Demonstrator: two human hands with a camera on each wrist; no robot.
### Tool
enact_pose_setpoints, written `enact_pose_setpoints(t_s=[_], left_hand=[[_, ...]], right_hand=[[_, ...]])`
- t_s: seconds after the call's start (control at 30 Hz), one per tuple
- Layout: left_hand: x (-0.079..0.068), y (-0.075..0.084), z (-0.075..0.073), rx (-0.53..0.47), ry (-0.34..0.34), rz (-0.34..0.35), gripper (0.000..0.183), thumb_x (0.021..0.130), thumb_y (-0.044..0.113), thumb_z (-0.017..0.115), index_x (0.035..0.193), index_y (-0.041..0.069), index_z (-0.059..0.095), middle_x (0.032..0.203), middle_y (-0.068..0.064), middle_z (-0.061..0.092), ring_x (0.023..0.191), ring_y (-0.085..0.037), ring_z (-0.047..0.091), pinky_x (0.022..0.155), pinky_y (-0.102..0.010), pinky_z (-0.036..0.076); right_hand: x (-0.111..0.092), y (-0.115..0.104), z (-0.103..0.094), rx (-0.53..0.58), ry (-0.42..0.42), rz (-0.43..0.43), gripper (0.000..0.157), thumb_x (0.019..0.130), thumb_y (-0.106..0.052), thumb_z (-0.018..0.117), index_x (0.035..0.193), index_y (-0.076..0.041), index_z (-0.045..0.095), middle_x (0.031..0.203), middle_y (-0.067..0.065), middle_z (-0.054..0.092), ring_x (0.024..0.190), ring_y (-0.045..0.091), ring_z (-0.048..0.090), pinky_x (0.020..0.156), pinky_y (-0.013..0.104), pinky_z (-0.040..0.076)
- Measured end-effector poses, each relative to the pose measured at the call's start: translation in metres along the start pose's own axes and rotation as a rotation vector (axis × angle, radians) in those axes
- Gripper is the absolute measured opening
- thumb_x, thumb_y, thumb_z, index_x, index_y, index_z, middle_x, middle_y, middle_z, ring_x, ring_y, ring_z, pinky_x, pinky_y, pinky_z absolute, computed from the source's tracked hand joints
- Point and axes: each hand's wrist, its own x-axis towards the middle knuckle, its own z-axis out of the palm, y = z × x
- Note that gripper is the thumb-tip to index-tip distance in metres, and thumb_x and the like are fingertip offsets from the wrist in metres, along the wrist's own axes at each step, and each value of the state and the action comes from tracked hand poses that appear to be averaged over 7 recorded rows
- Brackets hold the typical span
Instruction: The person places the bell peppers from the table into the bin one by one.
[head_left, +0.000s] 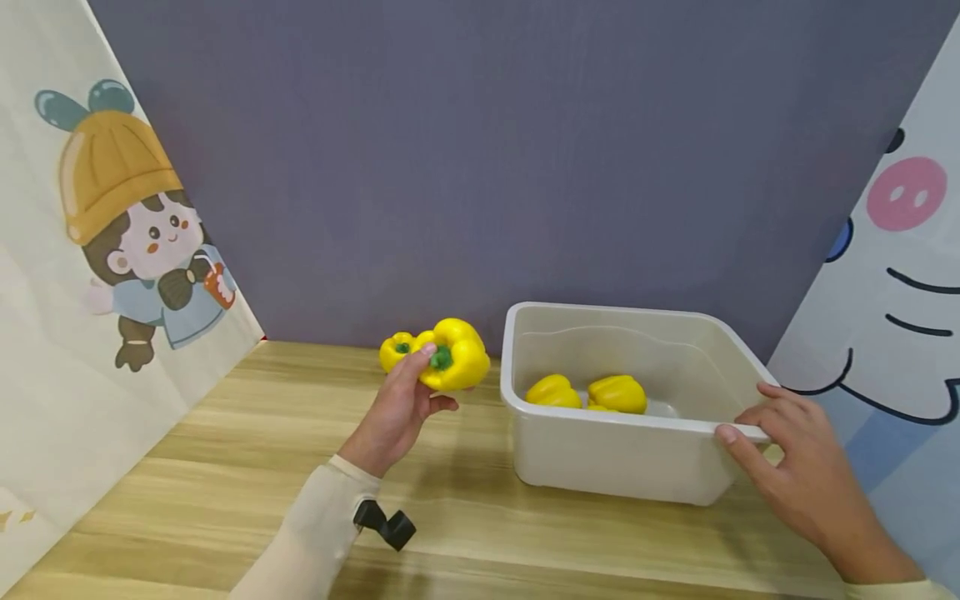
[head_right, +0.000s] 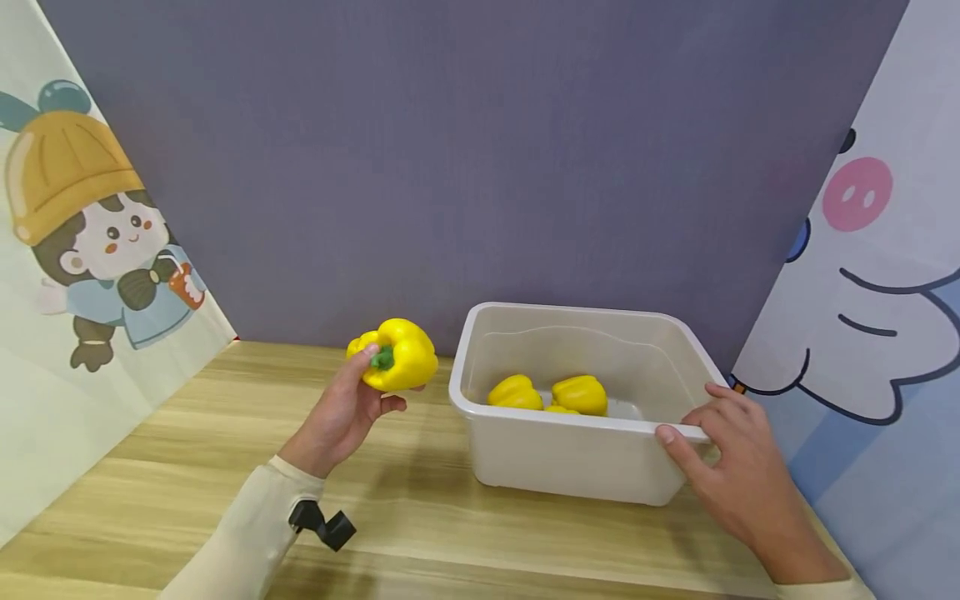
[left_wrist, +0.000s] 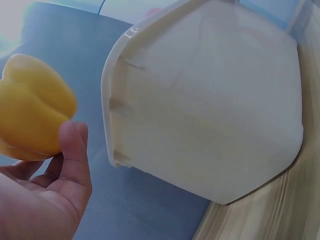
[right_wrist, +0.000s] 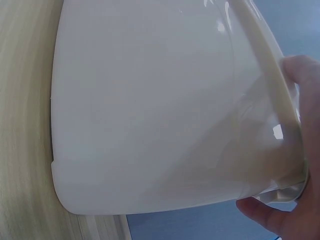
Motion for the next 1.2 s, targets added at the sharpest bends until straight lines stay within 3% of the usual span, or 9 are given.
enact_pose_setpoints(t_s=[0.17,0.47,0.67,1.0,1.2], left_hand=[[0.002,-0.003,0.001,0.001,0.045,0.003,0.028,0.104,0.032,0.047,0.122,0.011,0.053,0.104,-0.003,0.064,0.088,-0.017,0.063,0.069,-0.030,0.054],[0.006,-0.008,0.004,0.051,0.058,0.019,0.034,0.103,0.030,0.052,0.130,0.009,0.050,0.106,-0.003,0.064,0.090,-0.015,0.062,0.072,-0.032,0.055],[0.010,-0.007,0.008,0.055,0.070,0.025,0.034,0.103,0.029,0.052,0.130,0.008,0.051,0.106,-0.003,0.065,0.090,-0.016,0.062,0.073,-0.031,0.055],[0.031,-0.001,0.026,0.113,0.103,0.073,0.043,0.100,0.032,0.058,0.134,0.007,0.051,0.114,-0.009,0.060,0.095,-0.019,0.062,0.082,-0.034,0.054],[0.041,0.000,0.036,0.152,0.092,0.092,0.043,0.100,0.033,0.058,0.133,0.005,0.051,0.118,-0.012,0.059,0.098,-0.022,0.062,0.094,-0.045,0.052]], right_hand=[[0.002,0.003,0.000,-0.006,0.005,-0.013,0.011,0.091,-0.016,0.074,0.086,-0.010,0.065,0.099,0.017,0.063,0.128,0.051,0.040,0.108,0.071,0.021],[0.007,0.004,-0.001,-0.018,-0.046,0.038,0.014,0.094,-0.021,0.071,0.088,-0.009,0.068,0.104,0.020,0.064,0.130,0.051,0.037,0.106,0.075,0.018],[0.010,0.008,0.003,-0.003,-0.023,-0.006,0.012,0.093,-0.019,0.072,0.087,-0.010,0.067,0.102,0.018,0.064,0.129,0.050,0.039,0.108,0.072,0.019],[0.011,0.016,0.004,0.000,-0.016,-0.014,0.012,0.093,-0.019,0.071,0.087,-0.010,0.067,0.103,0.018,0.063,0.132,0.048,0.037,0.110,0.070,0.018],[0.013,0.020,0.006,-0.003,-0.019,-0.028,0.012,0.093,-0.019,0.071,0.087,-0.010,0.067,0.102,0.018,0.063,0.131,0.049,0.039,0.111,0.069,0.018]])
